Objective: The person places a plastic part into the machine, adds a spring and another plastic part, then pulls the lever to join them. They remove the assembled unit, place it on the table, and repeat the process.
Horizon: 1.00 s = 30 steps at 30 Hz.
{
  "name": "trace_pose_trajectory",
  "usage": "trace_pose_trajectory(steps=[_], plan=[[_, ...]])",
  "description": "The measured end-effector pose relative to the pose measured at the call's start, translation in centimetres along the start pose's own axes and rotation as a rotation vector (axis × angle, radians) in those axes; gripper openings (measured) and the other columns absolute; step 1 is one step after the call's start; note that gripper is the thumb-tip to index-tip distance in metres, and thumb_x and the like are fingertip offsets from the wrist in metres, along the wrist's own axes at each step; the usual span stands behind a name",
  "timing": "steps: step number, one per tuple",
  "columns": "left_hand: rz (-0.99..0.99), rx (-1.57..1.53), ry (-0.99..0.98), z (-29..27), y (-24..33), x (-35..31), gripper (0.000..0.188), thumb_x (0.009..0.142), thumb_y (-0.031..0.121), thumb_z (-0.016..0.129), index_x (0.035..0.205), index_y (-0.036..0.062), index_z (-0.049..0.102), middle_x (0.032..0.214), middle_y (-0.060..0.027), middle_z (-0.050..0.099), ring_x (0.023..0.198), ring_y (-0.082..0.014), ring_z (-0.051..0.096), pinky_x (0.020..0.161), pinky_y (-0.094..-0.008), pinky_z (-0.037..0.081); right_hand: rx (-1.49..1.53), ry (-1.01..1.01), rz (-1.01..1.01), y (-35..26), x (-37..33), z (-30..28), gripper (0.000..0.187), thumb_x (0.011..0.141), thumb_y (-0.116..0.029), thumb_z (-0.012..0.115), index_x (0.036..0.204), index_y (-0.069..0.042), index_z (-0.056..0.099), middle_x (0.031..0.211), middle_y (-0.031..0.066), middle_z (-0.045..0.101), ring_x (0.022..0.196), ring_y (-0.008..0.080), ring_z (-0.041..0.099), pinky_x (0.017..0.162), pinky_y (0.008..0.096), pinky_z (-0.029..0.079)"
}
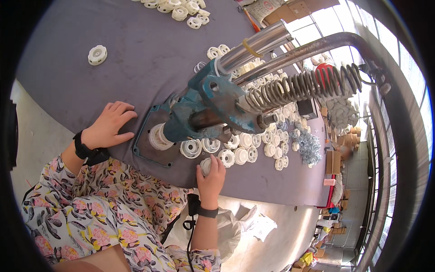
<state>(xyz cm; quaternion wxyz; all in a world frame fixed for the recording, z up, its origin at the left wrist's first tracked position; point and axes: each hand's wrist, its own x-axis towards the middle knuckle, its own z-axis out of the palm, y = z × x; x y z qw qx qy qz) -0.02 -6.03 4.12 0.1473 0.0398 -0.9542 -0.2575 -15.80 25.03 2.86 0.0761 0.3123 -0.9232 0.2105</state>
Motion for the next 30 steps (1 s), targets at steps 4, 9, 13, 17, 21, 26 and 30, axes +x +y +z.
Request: trace_pose_trajectory(steps=[4,9,13,17,21,26,30], plan=[[0.005,-0.011,0.004,0.1,-0.1,0.1,0.045,0.072,0.026,0.065,0.108,0.0031,0.052,0.116,-0.0158,0.048,0.11,-0.0317,0.042,0.091,-0.0412,0.032,-0.012,0.021,0.019,0.1,-0.1,0.0,0.049,0.073,-0.016,0.069,0.118,-0.005,0.052,0.116,0.0175,0.051,0.109,0.0349,0.048,0.094,0.0407,0.039],[0.019,0.016,0.046,0.3,-0.1,0.1,0.044,0.071,0.027,0.067,0.106,0.0049,0.052,0.112,-0.0118,0.048,0.108,-0.0278,0.043,0.09,-0.0396,0.032,-0.019,0.1,-0.057,0.4,0.1,-0.4,0.041,0.075,-0.017,0.067,0.113,-0.005,0.056,0.112,0.0163,0.055,0.104,0.0338,0.05,0.089,0.0399,0.041],[0.021,0.01,0.047,0.0,0.1,0.2,0.044,0.071,0.027,0.067,0.106,0.0046,0.052,0.112,-0.0118,0.048,0.108,-0.0278,0.043,0.09,-0.0397,0.032,-0.056,0.132,-0.065,1.3,1.7,-1.1,0.033,0.077,-0.014,0.066,0.107,-0.004,0.059,0.105,0.0147,0.059,0.098,0.0315,0.053,0.085,0.0395,0.042],[-0.006,-0.009,0.015,-0.2,0.2,-0.1,0.044,0.071,0.026,0.066,0.107,0.0037,0.052,0.113,-0.0137,0.048,0.109,-0.0295,0.043,0.091,-0.0403,0.032,0.074,0.081,-0.11,2.7,7.1,-0.5,0.033,0.077,-0.014,0.066,0.106,-0.001,0.057,0.104,0.0165,0.058,0.102,0.0352,0.052,0.087,0.0405,0.042],[-0.046,-0.038,-0.03,-0.6,0.5,0.0,0.045,0.07,0.024,0.066,0.107,0.0032,0.053,0.115,-0.0154,0.048,0.11,-0.0312,0.043,0.092,-0.041,0.032,0.307,-0.325,0.042,3.3,13.0,-0.5,0.038,0.075,-0.013,0.068,0.108,0.0,0.055,0.107,0.0154,0.058,0.098,0.0314,0.056,0.083,0.0399,0.045],[-0.038,-0.081,-0.021,-0.7,0.4,0.4,0.043,0.07,0.024,0.066,0.106,0.0038,0.054,0.115,-0.0151,0.049,0.11,-0.0313,0.043,0.092,-0.0411,0.032,0.536,-0.243,0.141,4.1,14.4,0.7,0.042,0.079,-0.018,0.065,0.115,-0.004,0.05,0.112,0.0089,0.057,0.097,0.0202,0.056,0.084,0.0354,0.046],[-0.029,-0.084,0.022,-1.0,0.8,0.2,0.04,0.071,0.025,0.066,0.103,0.0046,0.055,0.11,-0.0122,0.049,0.106,-0.0286,0.044,0.089,-0.0397,0.033,0.216,-0.133,-0.155,8.6,14.6,2.0,0.04,0.076,-0.017,0.067,0.113,-0.005,0.054,0.111,0.0093,0.058,0.1,0.0226,0.055,0.087,0.0358,0.044]])
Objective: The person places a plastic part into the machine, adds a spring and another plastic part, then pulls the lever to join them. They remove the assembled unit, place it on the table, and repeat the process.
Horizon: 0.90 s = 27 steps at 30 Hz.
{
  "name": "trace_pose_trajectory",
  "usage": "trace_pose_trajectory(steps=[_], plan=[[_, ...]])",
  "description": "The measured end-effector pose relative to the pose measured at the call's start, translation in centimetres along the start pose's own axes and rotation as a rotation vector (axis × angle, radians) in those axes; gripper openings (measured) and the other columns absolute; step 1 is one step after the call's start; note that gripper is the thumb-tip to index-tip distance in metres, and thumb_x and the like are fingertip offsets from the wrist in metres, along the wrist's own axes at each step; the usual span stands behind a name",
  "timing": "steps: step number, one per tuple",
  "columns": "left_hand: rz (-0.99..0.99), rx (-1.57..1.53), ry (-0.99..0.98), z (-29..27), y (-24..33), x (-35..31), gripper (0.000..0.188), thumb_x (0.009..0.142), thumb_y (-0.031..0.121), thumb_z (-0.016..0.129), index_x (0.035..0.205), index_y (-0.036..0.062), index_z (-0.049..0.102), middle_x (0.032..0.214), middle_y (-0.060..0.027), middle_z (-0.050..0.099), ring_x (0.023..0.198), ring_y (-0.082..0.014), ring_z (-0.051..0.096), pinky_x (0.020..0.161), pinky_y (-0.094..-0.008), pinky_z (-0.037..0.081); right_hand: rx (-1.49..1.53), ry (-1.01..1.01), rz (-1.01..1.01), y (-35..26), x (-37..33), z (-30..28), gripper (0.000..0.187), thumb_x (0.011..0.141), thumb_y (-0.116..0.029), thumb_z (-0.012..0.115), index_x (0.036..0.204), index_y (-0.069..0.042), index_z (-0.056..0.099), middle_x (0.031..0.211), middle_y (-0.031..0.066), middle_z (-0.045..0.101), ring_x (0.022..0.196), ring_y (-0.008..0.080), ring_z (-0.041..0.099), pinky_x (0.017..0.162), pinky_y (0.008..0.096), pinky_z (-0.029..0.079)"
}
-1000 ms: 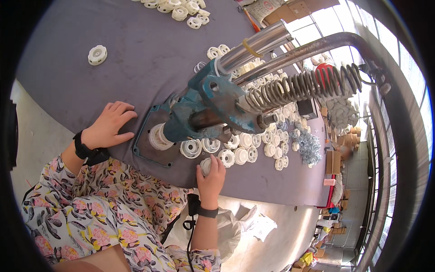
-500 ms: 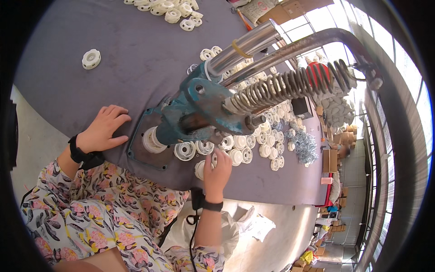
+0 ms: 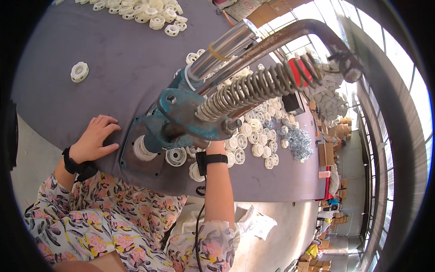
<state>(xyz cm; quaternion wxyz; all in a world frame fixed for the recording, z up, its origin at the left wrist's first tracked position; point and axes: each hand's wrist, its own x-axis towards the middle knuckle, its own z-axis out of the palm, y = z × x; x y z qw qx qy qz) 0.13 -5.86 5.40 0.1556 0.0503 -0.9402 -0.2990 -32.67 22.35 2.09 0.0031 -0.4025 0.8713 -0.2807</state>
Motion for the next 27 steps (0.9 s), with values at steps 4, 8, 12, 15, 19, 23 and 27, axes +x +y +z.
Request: trace_pose_trajectory(steps=[4,8,12,15,19,23,27], plan=[[0.049,0.003,0.034,-0.1,0.8,0.3,0.04,0.071,0.025,0.067,0.103,0.0045,0.055,0.11,-0.0123,0.05,0.106,-0.0286,0.045,0.089,-0.0397,0.034,-0.363,0.066,-0.279,3.4,-0.1,-0.6,0.039,0.074,-0.017,0.068,0.11,-0.007,0.057,0.11,0.0097,0.059,0.104,0.0249,0.054,0.091,0.0363,0.042],[-0.012,-0.041,-0.007,-0.3,-0.1,-0.7,0.041,0.071,0.024,0.066,0.106,0.004,0.055,0.114,-0.015,0.049,0.11,-0.0315,0.043,0.093,-0.0411,0.032,-0.262,0.009,-0.155,-5.9,0.6,-1.0,0.04,0.071,-0.023,0.065,0.107,-0.008,0.057,0.105,0.0086,0.06,0.1,0.0238,0.055,0.087,0.0333,0.043],[0.041,-0.002,0.052,0.6,-0.6,-0.3,0.04,0.071,0.025,0.067,0.103,0.0045,0.056,0.111,-0.0121,0.051,0.107,-0.028,0.045,0.089,-0.039,0.034,-0.289,-0.015,-0.112,-5.0,0.5,-1.1,0.046,0.065,-0.025,0.067,0.107,-0.009,0.058,0.106,0.0104,0.06,0.101,0.0269,0.055,0.087,0.0339,0.043],[0.062,-0.018,0.052,0.6,-0.4,0.2,0.039,0.071,0.025,0.067,0.103,0.0045,0.056,0.11,-0.0119,0.051,0.107,-0.0279,0.045,0.089,-0.0389,0.034,-0.209,-0.007,-0.018,-3.9,0.0,-2.8,0.044,0.067,-0.018,0.066,0.109,-0.007,0.058,0.107,0.0123,0.06,0.104,0.0291,0.054,0.089,0.0361,0.042],[0.053,-0.016,0.062,0.6,-0.3,0.0,0.038,0.071,0.025,0.066,0.102,0.0044,0.056,0.11,-0.0118,0.051,0.107,-0.0279,0.045,0.089,-0.0389,0.034,-0.128,0.034,-0.024,-3.2,-0.2,-2.3,0.036,0.076,-0.01,0.059,0.112,-0.006,0.056,0.113,0.0126,0.058,0.106,0.0307,0.053,0.09,0.0375,0.041],[0.026,-0.009,0.053,0.7,-0.2,-0.3,0.038,0.072,0.025,0.066,0.102,0.0045,0.057,0.109,-0.0113,0.051,0.106,-0.0276,0.045,0.089,-0.0389,0.034,-0.093,0.079,0.055,-4.9,0.1,-1.6,0.033,0.081,-0.011,0.056,0.113,-0.005,0.055,0.116,0.0127,0.056,0.105,0.031,0.053,0.09,0.0354,0.041],[0.044,-0.01,0.063,0.7,0.0,-0.2,0.038,0.071,0.025,0.066,0.102,0.0048,0.057,0.108,-0.0106,0.051,0.105,-0.0274,0.045,0.088,-0.0384,0.034,0.259,0.085,0.128,-0.6,0.7,-1.1,0.033,0.08,-0.011,0.057,0.112,-0.005,0.056,0.115,0.0136,0.056,0.104,0.0315,0.053,0.089,0.0357,0.042]])
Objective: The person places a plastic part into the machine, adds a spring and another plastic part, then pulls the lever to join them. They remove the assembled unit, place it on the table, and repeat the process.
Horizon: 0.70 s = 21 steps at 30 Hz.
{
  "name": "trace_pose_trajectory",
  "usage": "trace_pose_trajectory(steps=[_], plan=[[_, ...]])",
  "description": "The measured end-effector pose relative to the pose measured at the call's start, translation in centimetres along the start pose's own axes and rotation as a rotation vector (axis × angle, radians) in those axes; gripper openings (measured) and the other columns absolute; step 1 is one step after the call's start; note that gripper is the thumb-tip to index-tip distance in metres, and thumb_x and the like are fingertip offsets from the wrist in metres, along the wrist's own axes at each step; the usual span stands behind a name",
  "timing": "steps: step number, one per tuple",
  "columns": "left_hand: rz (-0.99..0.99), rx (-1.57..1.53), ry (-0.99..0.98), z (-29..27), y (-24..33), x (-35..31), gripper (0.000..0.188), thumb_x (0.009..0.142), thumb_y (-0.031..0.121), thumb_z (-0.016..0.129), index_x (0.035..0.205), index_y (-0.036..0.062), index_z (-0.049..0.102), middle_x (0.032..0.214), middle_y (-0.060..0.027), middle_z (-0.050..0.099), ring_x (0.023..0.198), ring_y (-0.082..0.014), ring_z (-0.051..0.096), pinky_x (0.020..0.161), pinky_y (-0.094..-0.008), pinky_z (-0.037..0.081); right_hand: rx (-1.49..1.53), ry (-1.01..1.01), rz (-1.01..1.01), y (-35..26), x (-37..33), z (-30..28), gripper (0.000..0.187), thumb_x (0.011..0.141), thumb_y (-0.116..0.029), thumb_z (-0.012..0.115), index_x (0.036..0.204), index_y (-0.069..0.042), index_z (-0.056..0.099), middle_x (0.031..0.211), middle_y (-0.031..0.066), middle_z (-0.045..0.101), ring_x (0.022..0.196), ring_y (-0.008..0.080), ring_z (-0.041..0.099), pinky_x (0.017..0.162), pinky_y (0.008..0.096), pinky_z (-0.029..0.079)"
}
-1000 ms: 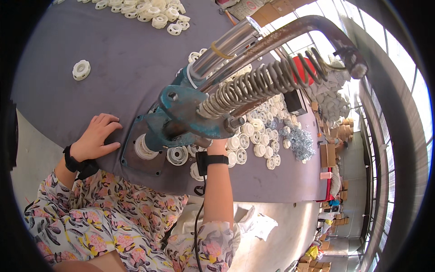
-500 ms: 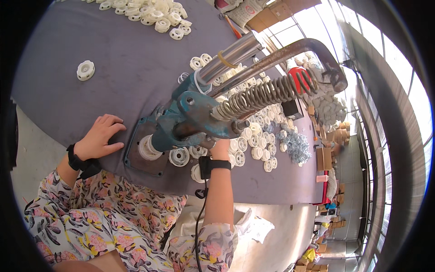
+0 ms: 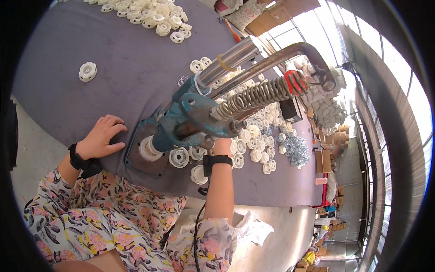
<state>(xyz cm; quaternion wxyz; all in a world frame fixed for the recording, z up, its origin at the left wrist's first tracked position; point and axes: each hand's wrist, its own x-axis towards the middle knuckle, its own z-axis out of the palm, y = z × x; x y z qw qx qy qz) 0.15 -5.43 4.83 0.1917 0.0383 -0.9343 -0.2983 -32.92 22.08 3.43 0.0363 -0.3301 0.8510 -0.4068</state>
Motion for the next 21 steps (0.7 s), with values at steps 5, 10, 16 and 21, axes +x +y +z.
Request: trace_pose_trajectory(steps=[5,10,16,21], plan=[[0.029,-0.09,-0.075,-0.5,-1.1,0.2,0.037,0.075,0.026,0.064,0.104,0.0048,0.056,0.11,-0.0111,0.051,0.106,-0.0281,0.045,0.091,-0.0383,0.034,-0.491,0.025,-0.126,-2.7,-1.7,-2.5,0.031,0.082,-0.009,0.053,0.113,-0.004,0.054,0.1,0.0136,0.062,0.094,0.0322,0.057,0.078,0.0376,0.045],[0.038,-0.49,-0.3,-1.9,-1.2,1.0,0.034,0.084,0.027,0.058,0.107,0.0023,0.055,0.104,-0.0136,0.056,0.1,-0.0286,0.052,0.09,-0.036,0.039,0.293,0.022,0.262,-9.0,-7.0,1.8,0.036,0.085,-0.018,0.051,0.114,0.002,0.049,0.095,0.0076,0.059,0.08,0.0133,0.053,0.07,0.0271,0.043],[0.244,-0.533,-0.213,2.2,1.3,4.9,0.057,0.075,0.026,0.07,0.12,0.0004,0.046,0.117,-0.0154,0.052,0.112,-0.0303,0.048,0.096,-0.0373,0.037,0.766,-0.072,0.454,-13.5,-9.6,8.0,0.032,0.095,-0.031,0.045,0.108,-0.003,0.05,0.081,0.0041,0.057,0.063,0.0093,0.056,0.047,0.0225,0.044],[0.262,-0.691,-0.122,5.0,2.5,6.0,0.065,0.067,0.025,0.077,0.119,-0.0003,0.047,0.114,-0.0158,0.055,0.108,-0.0268,0.053,0.092,-0.0356,0.042,0.733,-0.078,0.456,-13.4,-9.9,8.9,0.032,0.094,-0.034,0.045,0.109,-0.006,0.049,0.081,0.0043,0.055,0.056,0.0117,0.052,0.044,0.0251,0.04]])
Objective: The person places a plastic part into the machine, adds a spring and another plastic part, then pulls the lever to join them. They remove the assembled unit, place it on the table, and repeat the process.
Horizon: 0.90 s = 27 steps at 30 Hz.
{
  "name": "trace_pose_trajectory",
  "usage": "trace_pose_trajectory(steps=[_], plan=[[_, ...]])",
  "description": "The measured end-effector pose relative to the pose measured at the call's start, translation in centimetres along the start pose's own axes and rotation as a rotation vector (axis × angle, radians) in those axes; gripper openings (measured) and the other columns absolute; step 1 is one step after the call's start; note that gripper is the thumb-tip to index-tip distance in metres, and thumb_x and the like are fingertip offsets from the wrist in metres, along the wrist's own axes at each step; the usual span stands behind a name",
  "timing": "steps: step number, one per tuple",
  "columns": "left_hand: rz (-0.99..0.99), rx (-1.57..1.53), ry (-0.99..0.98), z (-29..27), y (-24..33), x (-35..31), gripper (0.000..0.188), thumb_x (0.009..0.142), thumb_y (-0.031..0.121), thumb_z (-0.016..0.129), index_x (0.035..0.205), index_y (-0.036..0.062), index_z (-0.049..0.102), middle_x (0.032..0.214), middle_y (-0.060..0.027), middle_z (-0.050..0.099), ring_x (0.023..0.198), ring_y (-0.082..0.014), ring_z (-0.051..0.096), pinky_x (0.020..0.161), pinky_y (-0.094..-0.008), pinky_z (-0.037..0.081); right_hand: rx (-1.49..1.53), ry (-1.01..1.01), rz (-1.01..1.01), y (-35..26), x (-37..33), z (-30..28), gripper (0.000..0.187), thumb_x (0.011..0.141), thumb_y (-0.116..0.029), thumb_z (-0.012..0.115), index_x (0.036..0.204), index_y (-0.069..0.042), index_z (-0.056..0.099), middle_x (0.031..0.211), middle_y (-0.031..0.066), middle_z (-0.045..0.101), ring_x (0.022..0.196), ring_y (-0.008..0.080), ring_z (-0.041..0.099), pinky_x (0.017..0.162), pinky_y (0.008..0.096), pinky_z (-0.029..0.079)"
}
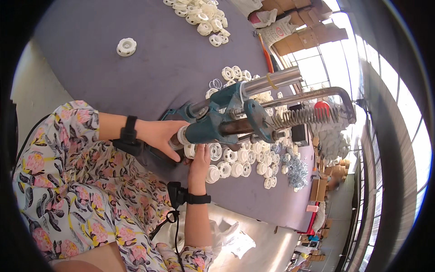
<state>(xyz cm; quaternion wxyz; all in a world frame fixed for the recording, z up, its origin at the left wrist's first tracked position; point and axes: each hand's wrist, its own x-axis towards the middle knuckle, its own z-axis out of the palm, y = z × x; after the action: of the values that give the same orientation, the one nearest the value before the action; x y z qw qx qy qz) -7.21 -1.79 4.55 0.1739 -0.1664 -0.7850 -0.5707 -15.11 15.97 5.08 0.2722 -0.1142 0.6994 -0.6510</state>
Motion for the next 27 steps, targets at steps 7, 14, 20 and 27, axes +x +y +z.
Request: trace_pose_trajectory(steps=[7,14,20,27], plan=[[-0.131,-0.295,-0.125,0.1,-0.7,0.1,0.061,0.065,0.025,0.079,0.113,0.0005,0.05,0.105,-0.0127,0.06,0.1,-0.0235,0.058,0.088,-0.033,0.044,-0.462,0.072,-0.406,1.5,0.1,0.7,0.034,0.096,-0.029,0.042,0.113,-0.002,0.05,0.085,0.0039,0.055,0.061,0.0094,0.049,0.049,0.0237,0.04],[-0.015,0.084,0.036,0.0,-1.3,0.2,0.065,0.06,0.03,0.081,0.112,0.0027,0.053,0.113,-0.0144,0.052,0.107,-0.0285,0.051,0.093,-0.0363,0.039,-0.124,-0.092,-0.088,1.1,-0.7,-0.9,0.036,0.095,-0.022,0.039,0.123,0.0,0.044,0.103,0.0082,0.055,0.084,0.0117,0.053,0.065,0.0257,0.043],[-0.094,0.066,-0.033,-0.3,-1.3,-0.3,0.065,0.057,0.038,0.079,0.109,0.007,0.055,0.109,-0.0106,0.056,0.112,-0.0294,0.049,0.092,-0.0396,0.035,-0.55,0.045,-0.592,1.9,-3.0,1.5,0.039,0.09,-0.012,0.05,0.125,0.003,0.041,0.115,0.0129,0.051,0.101,0.0194,0.052,0.086,0.0327,0.043],[-0.036,0.138,-0.292,-1.8,-1.9,0.9,0.063,0.058,0.041,0.079,0.108,0.0116,0.056,0.108,-0.0046,0.059,0.124,-0.0271,0.041,0.097,-0.0442,0.024,-0.368,0.088,-0.504,3.3,-4.7,4.3,0.046,0.088,-0.007,0.054,0.128,0.008,0.035,0.124,0.0175,0.046,0.115,0.0237,0.045,0.099,0.0335,0.033]])
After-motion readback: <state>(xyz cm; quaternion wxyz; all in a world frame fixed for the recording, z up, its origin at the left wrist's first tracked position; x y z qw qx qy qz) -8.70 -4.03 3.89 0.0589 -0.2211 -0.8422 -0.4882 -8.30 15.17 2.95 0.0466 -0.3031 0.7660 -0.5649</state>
